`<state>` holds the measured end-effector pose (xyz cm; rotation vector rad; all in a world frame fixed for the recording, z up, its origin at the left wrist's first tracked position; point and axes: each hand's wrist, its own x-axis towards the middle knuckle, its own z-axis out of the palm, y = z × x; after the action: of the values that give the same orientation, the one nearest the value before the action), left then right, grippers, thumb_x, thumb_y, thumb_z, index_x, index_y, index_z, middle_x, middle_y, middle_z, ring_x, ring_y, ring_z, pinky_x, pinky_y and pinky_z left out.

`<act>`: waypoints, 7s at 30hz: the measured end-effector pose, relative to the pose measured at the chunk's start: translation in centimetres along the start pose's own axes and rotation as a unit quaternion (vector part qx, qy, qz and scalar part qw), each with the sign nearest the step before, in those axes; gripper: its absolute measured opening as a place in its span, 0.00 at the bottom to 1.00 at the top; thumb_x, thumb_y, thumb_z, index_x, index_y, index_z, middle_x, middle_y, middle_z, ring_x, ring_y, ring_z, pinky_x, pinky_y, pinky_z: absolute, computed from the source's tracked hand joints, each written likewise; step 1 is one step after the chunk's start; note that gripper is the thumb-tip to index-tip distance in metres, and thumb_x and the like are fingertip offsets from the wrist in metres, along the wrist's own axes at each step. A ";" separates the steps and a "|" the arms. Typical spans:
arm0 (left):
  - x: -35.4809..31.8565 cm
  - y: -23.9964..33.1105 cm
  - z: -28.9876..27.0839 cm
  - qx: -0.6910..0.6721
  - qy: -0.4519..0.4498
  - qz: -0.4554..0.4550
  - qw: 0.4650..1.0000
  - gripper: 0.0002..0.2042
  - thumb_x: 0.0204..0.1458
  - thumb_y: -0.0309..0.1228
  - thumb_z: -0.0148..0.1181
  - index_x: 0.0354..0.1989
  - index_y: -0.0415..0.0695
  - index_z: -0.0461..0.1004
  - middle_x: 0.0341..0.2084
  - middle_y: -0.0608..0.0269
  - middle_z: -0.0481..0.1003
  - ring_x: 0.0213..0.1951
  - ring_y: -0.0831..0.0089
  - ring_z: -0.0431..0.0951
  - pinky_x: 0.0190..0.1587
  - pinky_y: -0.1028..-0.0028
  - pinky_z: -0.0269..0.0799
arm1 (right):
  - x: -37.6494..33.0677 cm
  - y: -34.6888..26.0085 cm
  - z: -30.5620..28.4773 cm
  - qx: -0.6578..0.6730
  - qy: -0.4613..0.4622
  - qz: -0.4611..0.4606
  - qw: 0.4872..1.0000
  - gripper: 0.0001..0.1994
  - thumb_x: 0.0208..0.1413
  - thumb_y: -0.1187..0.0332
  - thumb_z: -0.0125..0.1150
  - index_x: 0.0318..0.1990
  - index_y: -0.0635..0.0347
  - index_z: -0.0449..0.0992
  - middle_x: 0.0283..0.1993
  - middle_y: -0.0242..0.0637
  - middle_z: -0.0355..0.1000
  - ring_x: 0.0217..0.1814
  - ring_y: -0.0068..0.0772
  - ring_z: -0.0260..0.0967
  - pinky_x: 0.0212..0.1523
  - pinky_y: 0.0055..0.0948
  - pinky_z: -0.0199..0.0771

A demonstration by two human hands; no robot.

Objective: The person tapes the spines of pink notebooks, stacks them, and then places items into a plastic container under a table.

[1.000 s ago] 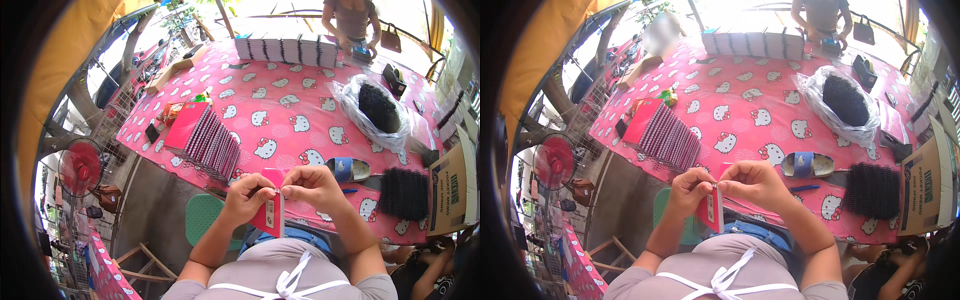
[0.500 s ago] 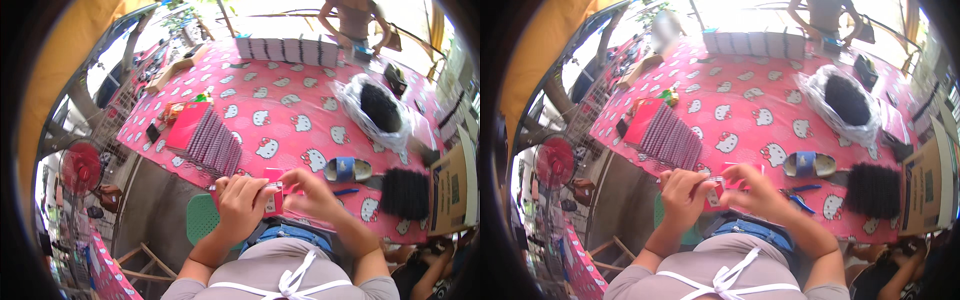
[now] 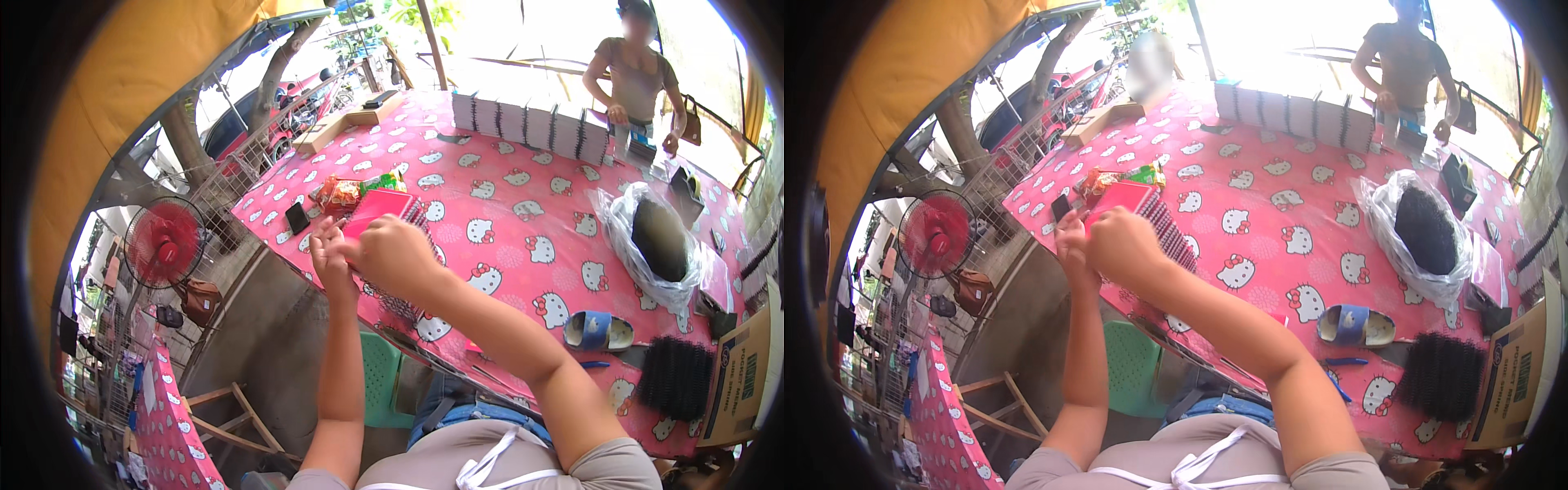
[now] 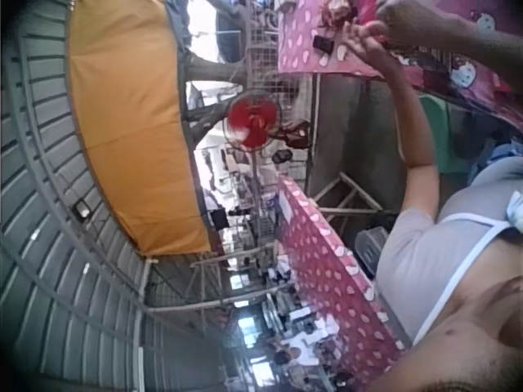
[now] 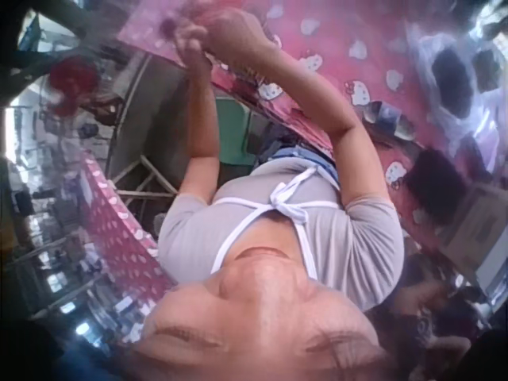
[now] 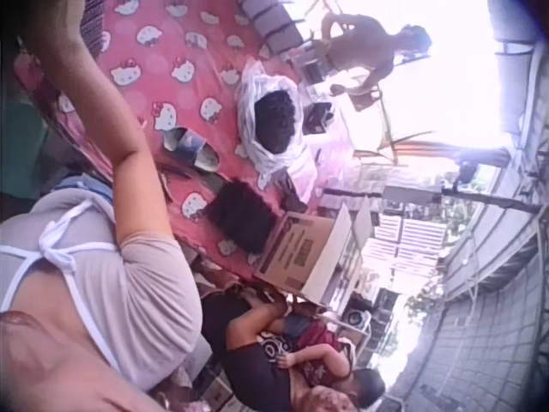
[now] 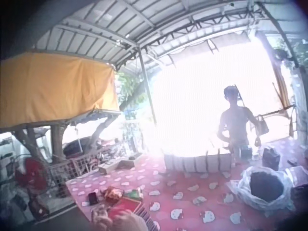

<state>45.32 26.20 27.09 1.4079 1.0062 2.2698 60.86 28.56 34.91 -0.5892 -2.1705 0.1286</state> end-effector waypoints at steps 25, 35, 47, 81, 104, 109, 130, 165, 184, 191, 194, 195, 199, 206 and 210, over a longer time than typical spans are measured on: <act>-7.7 24.4 11.7 -0.520 -0.604 0.036 0.603 0.03 0.57 0.32 0.46 0.31 0.54 0.65 0.17 0.65 0.61 0.20 0.74 0.63 0.22 0.74 0.54 | -27.4 12.2 -5.6 -0.034 -0.289 0.392 0.873 0.24 0.41 0.59 0.69 0.44 0.61 0.70 0.49 0.45 0.65 0.55 0.49 0.62 0.51 0.41 0.66; -12.5 13.4 14.3 -0.284 -0.654 0.006 0.701 0.09 0.52 0.32 0.52 0.40 0.45 0.69 0.38 0.58 0.69 0.41 0.60 0.69 0.44 0.60 0.61 | -26.8 10.2 -7.3 0.052 -0.134 0.417 0.898 0.20 0.36 0.66 0.70 0.35 0.62 0.67 0.36 0.48 0.69 0.41 0.53 0.69 0.39 0.43 0.69; -18.4 -2.2 14.0 0.291 -0.486 0.070 0.821 0.08 0.47 0.26 0.58 0.37 0.47 0.74 0.26 0.65 0.75 0.31 0.68 0.74 0.53 0.63 0.58 | -35.9 12.4 -19.8 -0.324 0.094 0.468 0.817 0.14 0.40 0.63 0.69 0.33 0.60 0.74 0.36 0.42 0.70 0.42 0.46 0.68 0.41 0.41 0.68; -18.7 -0.4 15.0 0.334 -0.411 -0.060 0.846 0.09 0.41 0.39 0.68 0.30 0.50 0.80 0.30 0.70 0.77 0.39 0.73 0.72 0.59 0.53 0.41 | -28.7 8.7 -11.6 0.085 0.040 0.386 0.918 0.08 0.42 0.77 0.63 0.33 0.59 0.77 0.33 0.38 0.70 0.32 0.37 0.71 0.33 0.32 0.71; -19.1 -1.2 14.7 0.353 -0.409 -0.067 0.838 0.19 0.37 0.32 0.68 0.43 0.52 0.76 0.30 0.74 0.76 0.37 0.76 0.71 0.57 0.59 0.45 | -26.6 7.3 -9.6 -0.068 -0.025 0.308 0.949 0.12 0.50 0.60 0.61 0.37 0.56 0.70 0.31 0.37 0.68 0.34 0.43 0.71 0.28 0.40 0.71; -19.1 -1.2 14.6 0.348 -0.401 -0.063 0.845 0.17 0.38 0.34 0.68 0.40 0.51 0.77 0.29 0.74 0.77 0.37 0.75 0.71 0.57 0.57 0.45 | -26.1 6.8 -9.2 -0.075 -0.028 0.323 0.943 0.08 0.50 0.63 0.60 0.32 0.57 0.71 0.31 0.36 0.68 0.35 0.43 0.71 0.27 0.40 0.71; -18.7 -0.7 14.7 0.289 -0.441 -0.022 0.850 0.10 0.36 0.34 0.70 0.30 0.51 0.79 0.29 0.73 0.78 0.37 0.74 0.73 0.55 0.58 0.49 | -35.9 12.8 -19.7 -0.266 -0.077 0.355 0.893 0.19 0.40 0.62 0.67 0.38 0.61 0.68 0.34 0.42 0.71 0.41 0.49 0.69 0.39 0.43 0.71; -17.2 -4.6 9.6 -0.013 -0.253 -0.375 0.892 0.14 0.46 0.13 0.58 0.43 0.34 0.75 0.36 0.60 0.77 0.39 0.76 0.77 0.45 0.77 0.74 | -24.2 13.7 -10.5 0.043 -0.151 0.353 0.923 0.17 0.37 0.75 0.59 0.40 0.58 0.71 0.38 0.44 0.73 0.43 0.47 0.71 0.39 0.41 0.71; -20.0 -0.9 11.4 0.177 -0.446 0.002 0.877 0.09 0.44 0.18 0.60 0.35 0.40 0.72 0.37 0.57 0.76 0.41 0.58 0.75 0.47 0.64 0.68 | -38.3 4.2 -15.2 -0.204 -0.217 0.412 0.861 0.26 0.45 0.55 0.64 0.49 0.60 0.67 0.57 0.42 0.61 0.61 0.45 0.54 0.55 0.56 0.49; -21.0 -1.3 12.2 0.157 -0.308 -0.131 0.929 0.09 0.45 0.24 0.66 0.35 0.36 0.75 0.37 0.55 0.77 0.36 0.74 0.76 0.39 0.75 0.73 | -33.3 5.6 -13.4 -0.001 -0.155 0.449 0.880 0.14 0.54 0.58 0.56 0.32 0.61 0.75 0.22 0.44 0.70 0.30 0.46 0.70 0.31 0.44 0.66; -20.4 -1.0 12.5 0.169 -0.309 -0.116 0.929 0.09 0.44 0.24 0.67 0.33 0.36 0.75 0.35 0.54 0.77 0.35 0.72 0.77 0.39 0.75 0.73 | -33.9 7.7 -11.5 -0.147 -0.201 0.373 0.894 0.15 0.52 0.56 0.57 0.36 0.59 0.75 0.35 0.39 0.72 0.42 0.40 0.68 0.40 0.43 0.65; -20.3 -1.0 12.6 0.170 -0.310 -0.106 0.929 0.09 0.44 0.24 0.67 0.33 0.36 0.75 0.35 0.54 0.77 0.35 0.72 0.77 0.39 0.75 0.73 | -34.1 7.6 -11.2 -0.175 -0.167 0.360 0.901 0.15 0.51 0.56 0.57 0.39 0.59 0.75 0.39 0.39 0.71 0.45 0.40 0.67 0.41 0.42 0.64; -20.3 -1.2 12.3 0.193 -0.295 -0.040 0.935 0.09 0.42 0.24 0.68 0.32 0.36 0.75 0.33 0.54 0.77 0.34 0.70 0.78 0.38 0.74 0.74 | -35.1 4.4 -9.5 -0.290 -0.121 0.325 0.892 0.21 0.50 0.59 0.59 0.48 0.61 0.70 0.46 0.44 0.65 0.48 0.44 0.62 0.43 0.39 0.62; -19.4 -0.5 12.9 0.204 -0.298 0.078 0.929 0.09 0.39 0.19 0.68 0.31 0.37 0.75 0.31 0.53 0.78 0.35 0.63 0.78 0.38 0.70 0.74 | -29.9 1.7 -11.2 0.037 -0.050 0.345 0.936 0.23 0.48 0.62 0.60 0.52 0.61 0.68 0.43 0.44 0.65 0.49 0.44 0.62 0.50 0.40 0.61; -18.7 0.1 13.1 0.195 -0.320 0.105 0.921 0.10 0.39 0.18 0.67 0.31 0.36 0.75 0.32 0.53 0.78 0.35 0.63 0.78 0.38 0.70 0.74 | -28.3 1.5 -10.9 -0.063 -0.021 0.293 0.954 0.22 0.50 0.60 0.59 0.51 0.60 0.70 0.44 0.44 0.66 0.50 0.43 0.63 0.49 0.42 0.60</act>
<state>65.69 20.89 18.35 2.3108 1.1395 1.5575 84.51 15.80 20.79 -1.3033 -1.9912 0.3231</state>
